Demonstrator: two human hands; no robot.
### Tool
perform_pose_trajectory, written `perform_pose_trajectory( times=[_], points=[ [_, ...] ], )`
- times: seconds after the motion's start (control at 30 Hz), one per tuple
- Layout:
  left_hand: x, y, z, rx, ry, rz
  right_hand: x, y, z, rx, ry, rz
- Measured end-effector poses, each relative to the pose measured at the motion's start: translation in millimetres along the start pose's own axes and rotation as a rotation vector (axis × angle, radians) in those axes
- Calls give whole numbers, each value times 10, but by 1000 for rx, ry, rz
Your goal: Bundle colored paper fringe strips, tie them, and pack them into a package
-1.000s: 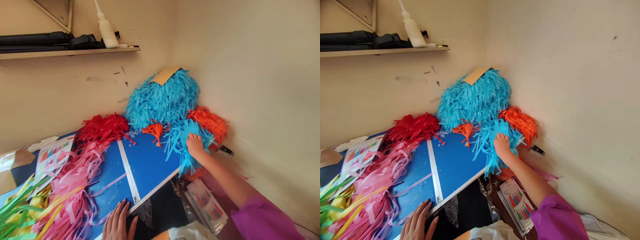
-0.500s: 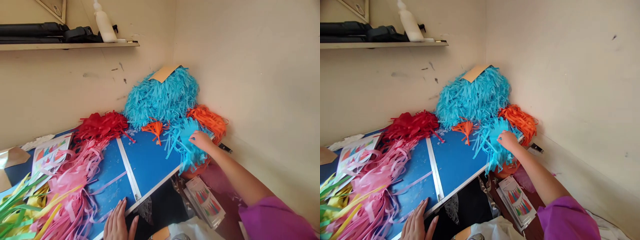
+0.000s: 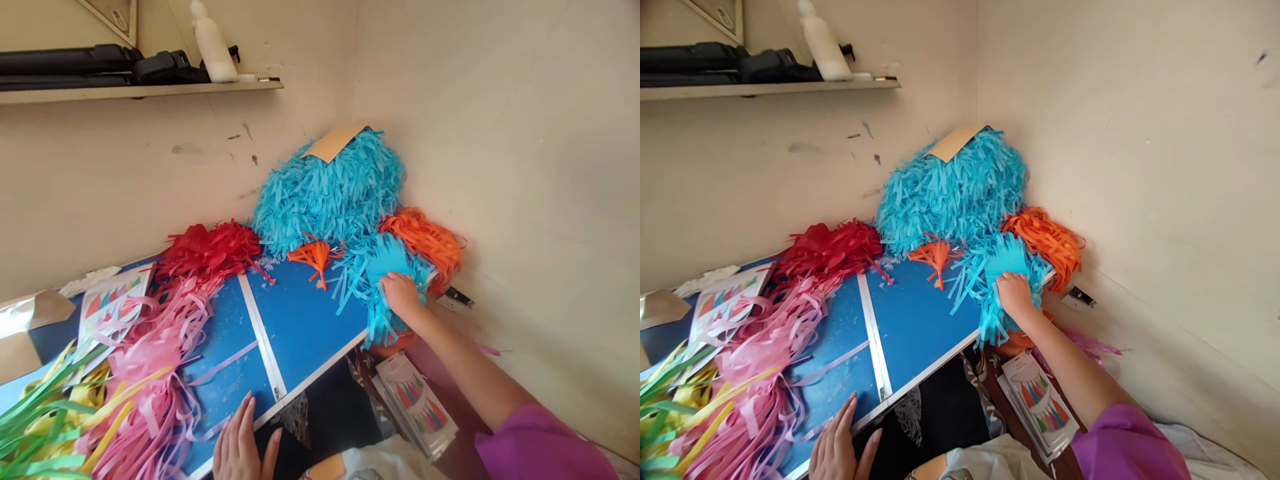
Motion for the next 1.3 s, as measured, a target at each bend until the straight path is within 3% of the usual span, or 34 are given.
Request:
perform_pose_trajectory(
  times=[0.23, 0.5, 0.63, 0.77, 0.97, 1.13, 1.23, 1.27, 1.3],
  points=[
    [-2, 15, -10, 2, -15, 3, 6, 139, -2, -10, -11, -21],
    [-2, 22, -15, 13, -11, -3, -119, 410, -166, -211, 105, -29],
    [-17, 71, -56, 20, 1, -26, -141, 803, -362, -324, 28, -216],
    [17, 53, -36, 50, 41, -24, -131, 1175, -600, -442, -6, -323],
    [38, 7, -24, -10, 31, -13, 69, 1700, -1019, -657, -210, -686],
    [60, 9, -16, 5, 28, -49, 188, 2078, -865, -753, -106, -690],
    [92, -71, 32, 116, 48, 2, 736, 2295, -807, -982, -57, -1038],
    [86, -75, 57, 179, 81, 17, 925, 2300, -733, -1109, 55, -1133],
    [66, -53, 82, 261, 130, 28, 1058, 2272, -599, -1202, 193, -1133]
  ],
)
Point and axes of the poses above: each hand's wrist, its own x-axis away from the middle knuckle, its own y-axis out of the back of the hand, z = x × y, the point moved 7 cm from there along -x, towards the middle knuckle, and after that the axes turned 13 degrees about z, right-handed, at the moved point
